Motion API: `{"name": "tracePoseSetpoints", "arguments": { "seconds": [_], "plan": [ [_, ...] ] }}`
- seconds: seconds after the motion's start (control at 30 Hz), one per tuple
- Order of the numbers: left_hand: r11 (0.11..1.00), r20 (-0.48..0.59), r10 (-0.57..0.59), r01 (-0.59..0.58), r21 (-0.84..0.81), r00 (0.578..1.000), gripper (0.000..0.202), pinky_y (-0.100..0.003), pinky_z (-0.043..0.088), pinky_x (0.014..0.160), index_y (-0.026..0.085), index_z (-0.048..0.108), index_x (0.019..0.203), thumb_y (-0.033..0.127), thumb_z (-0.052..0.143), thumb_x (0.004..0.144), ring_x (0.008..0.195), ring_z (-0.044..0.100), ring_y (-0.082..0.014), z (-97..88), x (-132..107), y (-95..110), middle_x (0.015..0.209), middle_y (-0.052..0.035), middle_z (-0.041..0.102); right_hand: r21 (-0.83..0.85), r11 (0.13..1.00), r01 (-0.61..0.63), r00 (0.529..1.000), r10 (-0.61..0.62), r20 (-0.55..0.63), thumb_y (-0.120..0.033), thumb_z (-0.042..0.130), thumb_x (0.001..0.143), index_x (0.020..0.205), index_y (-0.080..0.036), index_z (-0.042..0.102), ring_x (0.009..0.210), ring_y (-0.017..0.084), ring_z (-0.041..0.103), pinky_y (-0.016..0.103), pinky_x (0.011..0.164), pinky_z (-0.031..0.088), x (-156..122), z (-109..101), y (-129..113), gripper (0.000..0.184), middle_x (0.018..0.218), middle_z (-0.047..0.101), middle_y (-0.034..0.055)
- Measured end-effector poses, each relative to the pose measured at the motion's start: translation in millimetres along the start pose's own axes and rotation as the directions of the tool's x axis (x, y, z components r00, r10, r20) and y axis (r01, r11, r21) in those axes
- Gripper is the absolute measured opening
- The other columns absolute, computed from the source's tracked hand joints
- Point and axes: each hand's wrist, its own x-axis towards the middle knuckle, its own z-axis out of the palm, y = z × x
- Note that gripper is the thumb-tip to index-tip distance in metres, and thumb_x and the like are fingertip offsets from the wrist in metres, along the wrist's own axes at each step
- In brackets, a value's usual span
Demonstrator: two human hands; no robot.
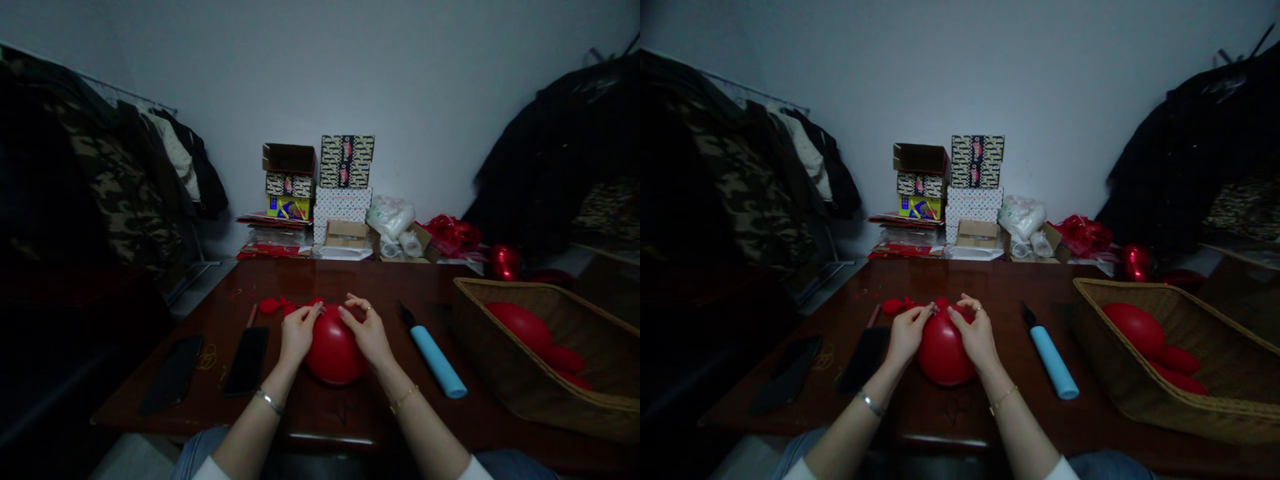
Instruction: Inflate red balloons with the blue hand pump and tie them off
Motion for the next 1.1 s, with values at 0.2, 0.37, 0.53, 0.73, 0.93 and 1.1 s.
{"name": "tracePoseSetpoints", "arguments": {
  "seconds": [0.2, 0.37, 0.53, 0.73, 0.93, 1.1],
  "plan": [
    [1.000, 0.034, 0.000, 0.001, -0.018, 0.999, 0.033, -0.028, 0.048, 0.075, 0.016, 0.074, 0.085, 0.043, 0.055, 0.081, 0.078, 0.066, -0.0196, 4.1, -2, 2, 0.084, -0.0050, 0.073, -0.249, 0.968, 0.022, 0.976, 0.033, 0.215, -0.055, 0.079, 0.041, 0.138, -0.016, 0.031, 0.134, 0.032, 0.023, 0.049, 0.106, 0.023, -17, -16, 7, 0.115, 0.145, 0.028, 0.0172],
    [1.000, 0.081, -0.003, 0.000, 0.027, 0.997, 0.029, -0.032, 0.049, 0.084, 0.018, 0.073, 0.091, 0.039, 0.056, 0.082, 0.089, 0.067, -0.0216, 9.1, -8, 11, 0.093, -0.0066, 0.073, -0.369, 0.927, 0.071, 0.953, 0.047, 0.300, -0.059, 0.076, 0.043, 0.141, -0.015, 0.024, 0.133, 0.032, 0.025, 0.049, 0.105, 0.026, -23, -24, 1, 0.119, 0.145, 0.029, 0.0163],
    [0.959, 0.128, 0.179, -0.202, 0.197, 0.975, 0.018, -0.045, 0.036, 0.102, 0.025, 0.073, 0.092, 0.027, 0.057, 0.082, 0.114, 0.055, -0.0231, 9.3, -18, 17, 0.105, -0.0039, 0.069, -0.451, 0.887, 0.098, 0.957, 0.040, 0.286, -0.055, 0.073, 0.051, 0.137, -0.016, 0.032, 0.128, 0.031, 0.034, 0.048, 0.104, 0.028, -27, -28, -9, 0.103, 0.139, 0.037, 0.0140],
    [0.730, 0.190, 0.491, -0.520, 0.444, 0.851, 0.017, -0.062, 0.024, 0.103, 0.027, 0.070, 0.094, 0.023, 0.058, 0.083, 0.119, 0.051, -0.0273, 7.6, -33, 25, 0.112, -0.0044, 0.066, -0.518, 0.850, 0.092, 0.975, 0.028, 0.218, -0.048, 0.072, 0.054, 0.136, -0.020, 0.030, 0.128, 0.030, 0.034, 0.054, 0.104, 0.024, -41, -29, -14, 0.096, 0.140, 0.037, 0.0124],
    [0.635, 0.225, 0.579, -0.607, 0.478, 0.784, 0.018, -0.064, 0.020, 0.104, 0.026, 0.069, 0.098, 0.026, 0.057, 0.084, 0.112, 0.056, -0.0277, 20.3, -43, 43, 0.107, -0.0066, 0.068, -0.562, 0.819, 0.116, 0.989, -0.040, 0.144, -0.039, 0.067, 0.061, 0.140, -0.019, 0.018, 0.135, 0.027, 0.021, 0.057, 0.107, 0.012, -51, -37, -12, 0.095, 0.146, 0.028, 0.0112],
    [0.627, 0.240, 0.601, -0.636, 0.449, 0.762, 0.019, -0.065, 0.016, 0.104, 0.026, 0.068, 0.100, 0.028, 0.057, 0.084, 0.110, 0.057, -0.0276, 34.8, -45, 60, 0.106, -0.0065, 0.069, -0.682, 0.698, 0.221, 0.970, -0.233, 0.075, -0.040, 0.064, 0.066, 0.141, -0.018, 0.017, 0.138, 0.029, 0.009, 0.062, 0.105, 0.013, -52, -57, -14, 0.091, 0.148, 0.022, 0.0125]
  ]
}}
